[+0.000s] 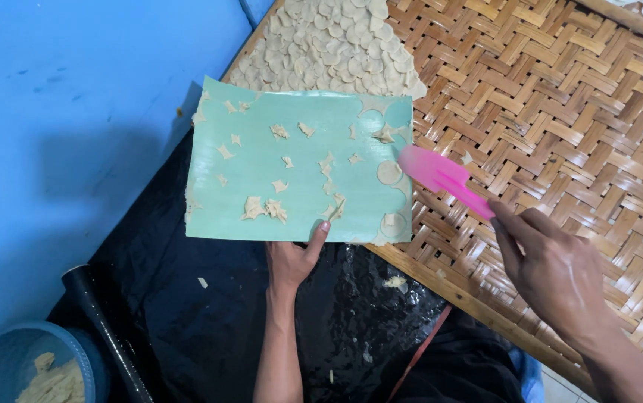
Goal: The recorder is using a rolling pin and a spatula to roll out and flatten dough on a sheet.
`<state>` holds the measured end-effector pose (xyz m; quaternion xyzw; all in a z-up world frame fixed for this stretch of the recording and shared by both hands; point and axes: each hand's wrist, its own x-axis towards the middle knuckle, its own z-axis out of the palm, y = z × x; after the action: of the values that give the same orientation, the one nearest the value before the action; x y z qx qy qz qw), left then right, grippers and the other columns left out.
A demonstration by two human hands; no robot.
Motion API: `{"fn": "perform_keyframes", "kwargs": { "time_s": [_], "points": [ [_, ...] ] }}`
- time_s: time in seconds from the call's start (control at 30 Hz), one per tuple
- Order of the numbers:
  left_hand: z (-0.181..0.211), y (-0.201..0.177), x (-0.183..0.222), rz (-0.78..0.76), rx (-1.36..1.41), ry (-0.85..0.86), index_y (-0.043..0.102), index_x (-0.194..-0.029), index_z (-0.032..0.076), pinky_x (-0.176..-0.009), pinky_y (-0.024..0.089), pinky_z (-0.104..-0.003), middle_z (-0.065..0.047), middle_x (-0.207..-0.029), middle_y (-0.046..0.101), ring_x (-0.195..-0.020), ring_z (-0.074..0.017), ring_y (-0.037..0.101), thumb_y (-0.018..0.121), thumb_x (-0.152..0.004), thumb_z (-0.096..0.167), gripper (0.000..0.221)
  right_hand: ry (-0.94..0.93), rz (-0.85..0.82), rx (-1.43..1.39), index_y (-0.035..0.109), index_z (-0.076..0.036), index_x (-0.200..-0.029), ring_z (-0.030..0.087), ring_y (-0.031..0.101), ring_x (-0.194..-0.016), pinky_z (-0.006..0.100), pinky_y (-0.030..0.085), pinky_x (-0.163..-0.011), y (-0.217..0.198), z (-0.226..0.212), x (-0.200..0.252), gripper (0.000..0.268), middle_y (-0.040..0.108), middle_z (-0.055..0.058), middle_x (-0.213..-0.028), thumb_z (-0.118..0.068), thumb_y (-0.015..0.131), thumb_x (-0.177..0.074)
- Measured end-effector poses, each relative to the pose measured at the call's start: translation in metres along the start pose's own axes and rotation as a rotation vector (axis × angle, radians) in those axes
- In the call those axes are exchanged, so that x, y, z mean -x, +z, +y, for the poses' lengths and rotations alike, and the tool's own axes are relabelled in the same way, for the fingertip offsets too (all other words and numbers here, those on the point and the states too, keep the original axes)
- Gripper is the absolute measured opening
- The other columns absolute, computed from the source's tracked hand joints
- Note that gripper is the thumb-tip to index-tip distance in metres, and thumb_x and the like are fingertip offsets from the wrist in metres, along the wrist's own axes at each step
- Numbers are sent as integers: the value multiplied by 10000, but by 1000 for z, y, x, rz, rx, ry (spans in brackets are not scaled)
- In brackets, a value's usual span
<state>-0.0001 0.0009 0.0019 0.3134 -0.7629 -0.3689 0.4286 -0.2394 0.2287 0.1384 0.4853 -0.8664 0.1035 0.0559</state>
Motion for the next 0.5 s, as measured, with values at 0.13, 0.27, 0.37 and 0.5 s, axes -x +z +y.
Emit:
{"fn": "perform_keyframes", "kwargs": {
  "time_s": [0.13,0.27,0.37,0.5],
  "points": [
    [-2,1,1,-10,21,-6,726,-1116,-41,-834,573,-439,-186,-1021,755,-943,-314,741,772,-910,294,397,-12,-28,-43,753,-183,-1303,230,631,-490,392,521,-455,5,7,-6,341,707,70,-778,-251,638,-990],
    [1,0,0,-1,29,1,721,-1120,-45,-835,563,-440,-189,-1028,749,-946,-321,732,772,-905,290,402,-18,11,-218,763,-172,-1251,218,634,-528,403,524,-522,22,26,-12,300,688,95,-762,-260,643,-991],
    [2,0,0,-5,23,24,720,-1125,-42,-851,564,-440,-189,-1037,748,-959,-322,730,768,-912,293,400,82,-48,-285,772,-181,-1243,203,613,-543,385,509,-539,27,33,-17,288,670,132,-727,-274,664,-992],
    [0,1,0,-1,6,-5,724,-1109,-38,-852,567,-443,-190,-1027,754,-949,-323,735,777,-901,302,402,348,-262,-384,780,-225,-1286,182,540,-556,343,471,-535,41,52,-22,315,647,145,-619,-290,681,-995]
  ]
}}
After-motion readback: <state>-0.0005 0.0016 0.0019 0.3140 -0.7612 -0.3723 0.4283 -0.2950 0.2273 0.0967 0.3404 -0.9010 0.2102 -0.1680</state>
